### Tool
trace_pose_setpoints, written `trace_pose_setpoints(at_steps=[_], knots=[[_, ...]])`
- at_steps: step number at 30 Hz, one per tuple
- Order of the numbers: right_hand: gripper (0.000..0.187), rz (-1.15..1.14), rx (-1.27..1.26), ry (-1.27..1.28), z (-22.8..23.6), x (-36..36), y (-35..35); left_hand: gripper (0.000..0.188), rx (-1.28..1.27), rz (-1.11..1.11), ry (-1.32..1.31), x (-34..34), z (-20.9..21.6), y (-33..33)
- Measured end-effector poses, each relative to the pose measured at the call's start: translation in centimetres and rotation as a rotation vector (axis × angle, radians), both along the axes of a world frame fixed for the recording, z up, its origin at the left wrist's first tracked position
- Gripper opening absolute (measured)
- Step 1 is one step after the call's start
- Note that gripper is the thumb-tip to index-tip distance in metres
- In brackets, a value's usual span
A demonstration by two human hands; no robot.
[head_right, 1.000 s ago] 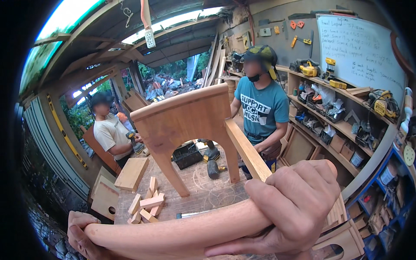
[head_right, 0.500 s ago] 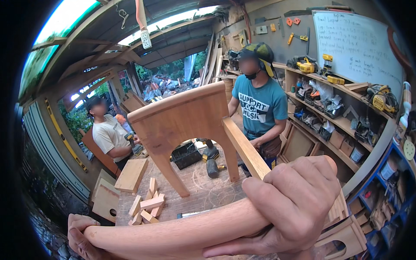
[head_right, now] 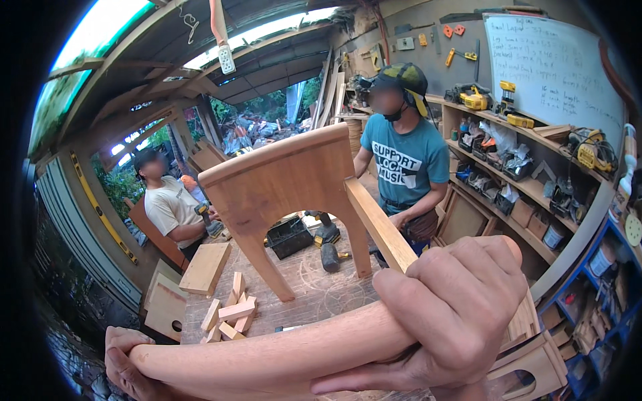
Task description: The person holds wooden chair components in place while assembling a wooden chair with a coworker, securing the joints with a bar clamp, and holding pieces as the coworker taps them with a mallet.
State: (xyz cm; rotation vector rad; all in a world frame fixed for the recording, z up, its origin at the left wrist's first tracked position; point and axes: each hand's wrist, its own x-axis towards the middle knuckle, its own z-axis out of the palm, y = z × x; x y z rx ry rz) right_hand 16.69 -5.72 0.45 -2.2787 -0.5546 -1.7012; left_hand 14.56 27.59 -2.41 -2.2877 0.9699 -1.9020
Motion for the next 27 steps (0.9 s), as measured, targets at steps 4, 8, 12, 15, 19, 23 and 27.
trace_pose_setpoints(at_steps=[4,8,12,15,19,23,27], knots=[[0.096,-0.021,-0.004,0.011,0.3,-0.6,-0.2,0.119,-0.021,-0.014,0.036,-0.3,-0.2,-0.6],[0.094,-0.005,0.012,0.008,0.3,-0.6,0.1,0.068,-0.41,-0.054,0.07,-0.1,-1.2,-0.5],[0.093,-0.006,0.012,0.012,0.2,-0.6,0.1,0.123,-0.1,-0.018,-0.043,0.1,-1.5,-0.3],[0.093,-0.005,0.018,0.02,-0.1,-0.1,-0.1,0.125,-0.087,-0.003,-0.024,0.3,-1.2,-0.8],[0.093,-0.011,0.009,0.003,0.4,-0.7,0.1,0.123,-0.044,0.046,0.012,-0.6,-0.2,-0.8],[0.094,-0.021,-0.004,0.01,0.3,-0.3,-0.1,0.059,-0.7,-0.073,0.161,0.4,-0.1,-1.5],[0.095,-0.021,-0.003,0.024,0.1,-0.3,-0.3,0.12,-0.107,0.054,-0.035,0.1,-1.9,0.2]])
